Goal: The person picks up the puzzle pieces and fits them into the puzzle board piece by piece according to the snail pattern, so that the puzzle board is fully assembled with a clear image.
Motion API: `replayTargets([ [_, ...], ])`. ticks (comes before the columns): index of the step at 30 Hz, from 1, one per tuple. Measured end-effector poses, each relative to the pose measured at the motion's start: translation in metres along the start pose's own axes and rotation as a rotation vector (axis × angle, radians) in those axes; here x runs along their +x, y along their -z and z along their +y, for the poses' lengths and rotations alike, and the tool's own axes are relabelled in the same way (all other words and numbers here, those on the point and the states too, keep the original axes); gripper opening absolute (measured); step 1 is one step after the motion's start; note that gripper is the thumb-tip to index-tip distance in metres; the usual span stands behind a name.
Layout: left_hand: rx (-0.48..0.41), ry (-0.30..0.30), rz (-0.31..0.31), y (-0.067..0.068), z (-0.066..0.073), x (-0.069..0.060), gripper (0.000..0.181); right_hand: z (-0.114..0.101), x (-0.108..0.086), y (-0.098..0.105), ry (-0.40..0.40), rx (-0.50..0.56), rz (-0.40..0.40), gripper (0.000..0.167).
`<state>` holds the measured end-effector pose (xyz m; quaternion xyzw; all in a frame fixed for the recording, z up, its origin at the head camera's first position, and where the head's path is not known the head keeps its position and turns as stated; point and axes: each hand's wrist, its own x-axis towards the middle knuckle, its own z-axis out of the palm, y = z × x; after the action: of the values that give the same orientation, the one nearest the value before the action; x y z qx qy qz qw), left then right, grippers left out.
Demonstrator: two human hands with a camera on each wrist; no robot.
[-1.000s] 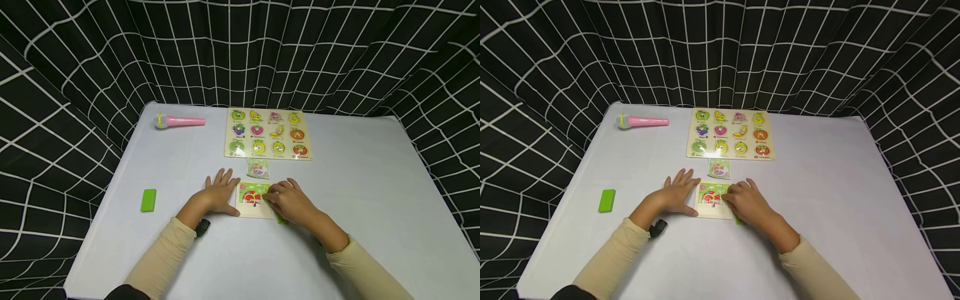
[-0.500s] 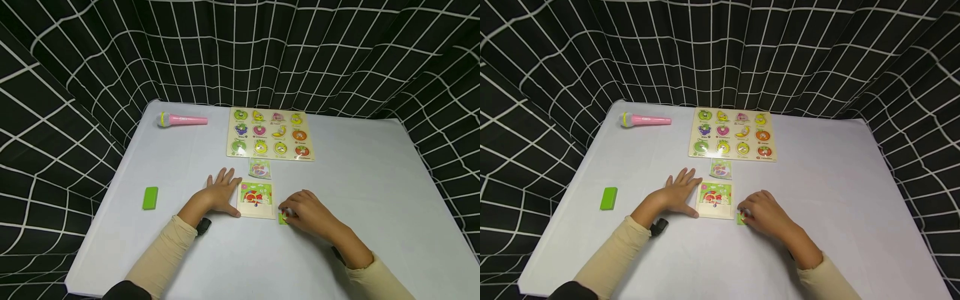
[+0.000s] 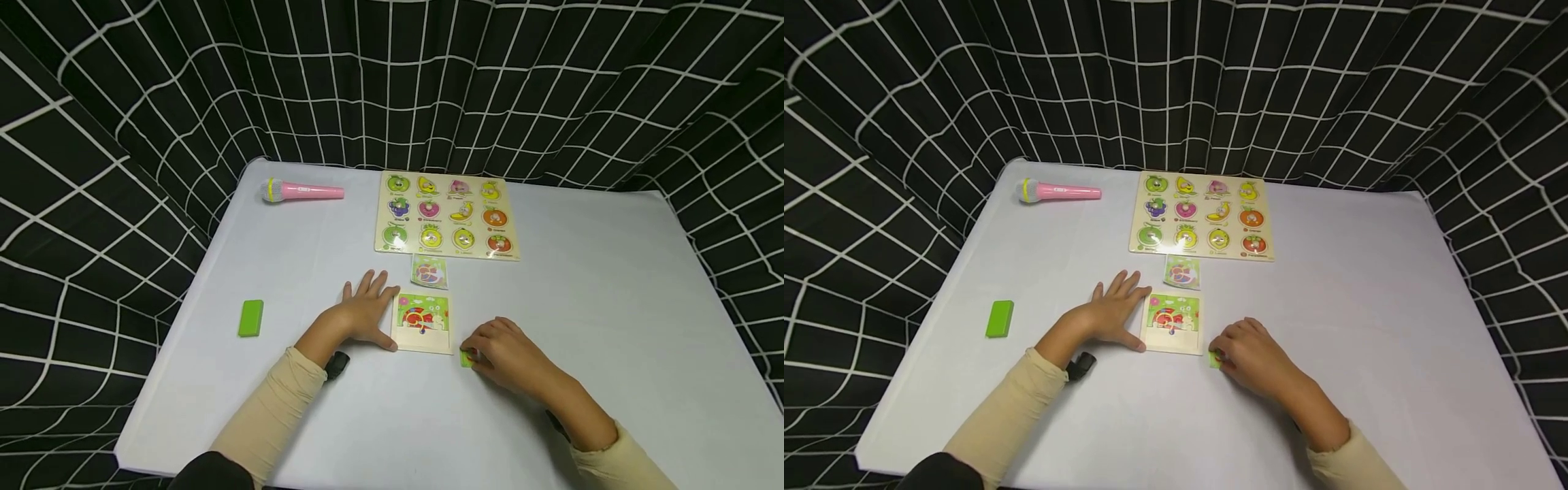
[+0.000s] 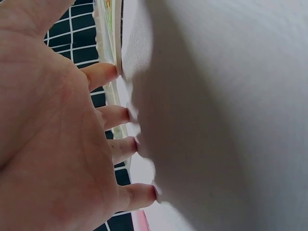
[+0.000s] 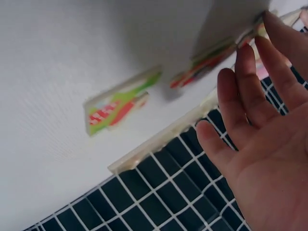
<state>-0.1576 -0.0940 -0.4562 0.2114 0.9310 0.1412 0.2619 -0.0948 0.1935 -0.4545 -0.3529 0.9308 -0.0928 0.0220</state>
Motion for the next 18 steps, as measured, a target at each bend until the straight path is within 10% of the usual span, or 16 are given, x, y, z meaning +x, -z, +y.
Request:
replayTargets([
  [18, 0.026, 0.017, -0.008, 0.001, 0.002, 0.000, 0.113, -0.042, 0.061, 0.004, 0.164, -0.034, 0.066, 0.018],
])
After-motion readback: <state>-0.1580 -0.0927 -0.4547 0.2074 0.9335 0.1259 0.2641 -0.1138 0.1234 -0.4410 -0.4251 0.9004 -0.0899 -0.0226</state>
